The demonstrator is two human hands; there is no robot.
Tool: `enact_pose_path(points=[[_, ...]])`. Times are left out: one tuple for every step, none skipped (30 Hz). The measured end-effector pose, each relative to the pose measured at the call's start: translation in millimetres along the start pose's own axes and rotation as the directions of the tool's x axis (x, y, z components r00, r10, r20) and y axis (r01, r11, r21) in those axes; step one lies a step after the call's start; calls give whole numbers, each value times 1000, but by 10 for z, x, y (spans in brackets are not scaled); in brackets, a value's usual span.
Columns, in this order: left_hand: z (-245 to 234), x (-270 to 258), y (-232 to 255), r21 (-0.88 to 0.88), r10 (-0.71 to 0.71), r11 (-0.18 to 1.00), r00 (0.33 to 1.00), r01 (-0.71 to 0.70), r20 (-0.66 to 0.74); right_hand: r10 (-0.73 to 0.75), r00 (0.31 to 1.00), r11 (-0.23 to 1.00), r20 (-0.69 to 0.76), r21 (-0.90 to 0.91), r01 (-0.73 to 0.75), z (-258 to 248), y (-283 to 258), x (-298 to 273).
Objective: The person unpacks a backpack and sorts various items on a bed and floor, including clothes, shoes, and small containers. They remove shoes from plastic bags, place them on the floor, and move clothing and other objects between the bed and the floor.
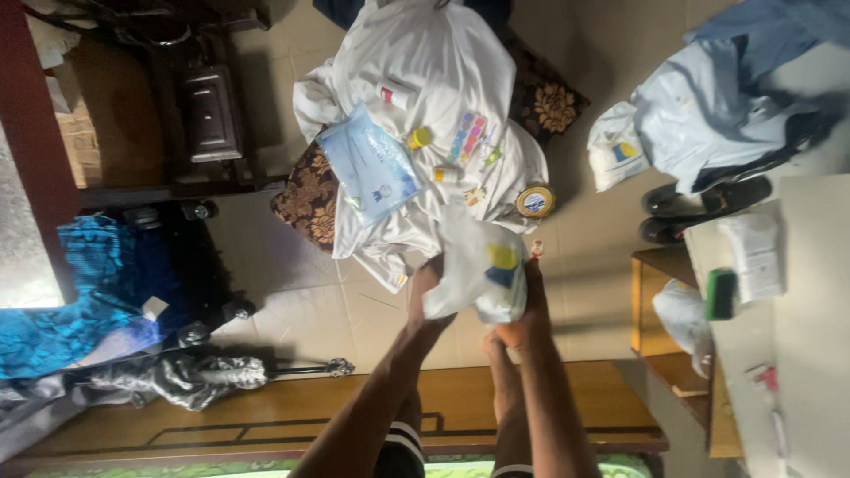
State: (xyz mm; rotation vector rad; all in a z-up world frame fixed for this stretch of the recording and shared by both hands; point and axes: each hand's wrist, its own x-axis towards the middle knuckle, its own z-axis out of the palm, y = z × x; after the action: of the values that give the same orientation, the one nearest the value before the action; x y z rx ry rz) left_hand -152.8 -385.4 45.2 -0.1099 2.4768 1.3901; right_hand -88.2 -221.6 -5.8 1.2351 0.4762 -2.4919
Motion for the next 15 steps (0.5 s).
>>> enact_pose_path(points=[[64, -88, 6, -18, 7, 1000, 999, -8, -51, 1, 1000, 999, 0, 34, -1, -18, -6, -60], [128, -177, -10, -36, 12, 999, 995, -16, -101, -3, 1000, 999, -8, 45, 3, -40, -6, -126], [181, -253, -44, -53, 17, 998, 989, -25, -150, -10, 1000, 999, -24, 44, 11, -72, -45, -189], [233, -300, -93, -71, -82, 995, 988, 73, -127, -11, 999, 999, -37, 32, 12, -100, -94, -235], [260, -356, -157, -87, -179, 981, 979, 171, -101, -12, 999, 1000, -51, 21, 13, -128, -167, -267], [295, -387, -226, -105, -265, 961, 961, 257, -76, -4, 998, 1000, -65, -25, 2, -143, -255, -276], [327, -418, -294, -75, -103, 993, 987, 95, -120, 11, 997, 997, -83, -77, -17, -148, -336, -277], [358, -378, -372, -34, 71, 996, 985, -77, -158, 21, 996, 991, -89, -133, -32, -115, -446, -190], [409, -281, -433, 15, 243, 970, 952, -244, -188, 29, 995, 977, -95, -208, -49, -47, -576, -53], [433, -231, -475, -74, 147, 983, 964, -167, -221, 39, 994, 959, -106, -277, -67, 36, -698, 82], [486, -115, -487, -164, 49, 982, 968, -91, -246, 47, 994, 935, -100, -344, -79, 173, -857, 282], [515, 7, -476, -256, -53, 966, 962, -18, -268, 56, 994, 909, -96, -407, -90, 358, -996, 508], [478, 148, -453, -154, -79, 987, 977, 48, -198, 62, 994, 882, -94, -460, -99, 547, -1125, 678], [385, 382, -406, -39, -100, 995, 985, 96, -137, 79, 993, 851, -87, -513, -113, 795, -1236, 871], [246, 595, -334, 79, -128, 988, 989, 134, -78, 56, 997, 834, -54, -547, -77, 1057, -1364, 1043]])
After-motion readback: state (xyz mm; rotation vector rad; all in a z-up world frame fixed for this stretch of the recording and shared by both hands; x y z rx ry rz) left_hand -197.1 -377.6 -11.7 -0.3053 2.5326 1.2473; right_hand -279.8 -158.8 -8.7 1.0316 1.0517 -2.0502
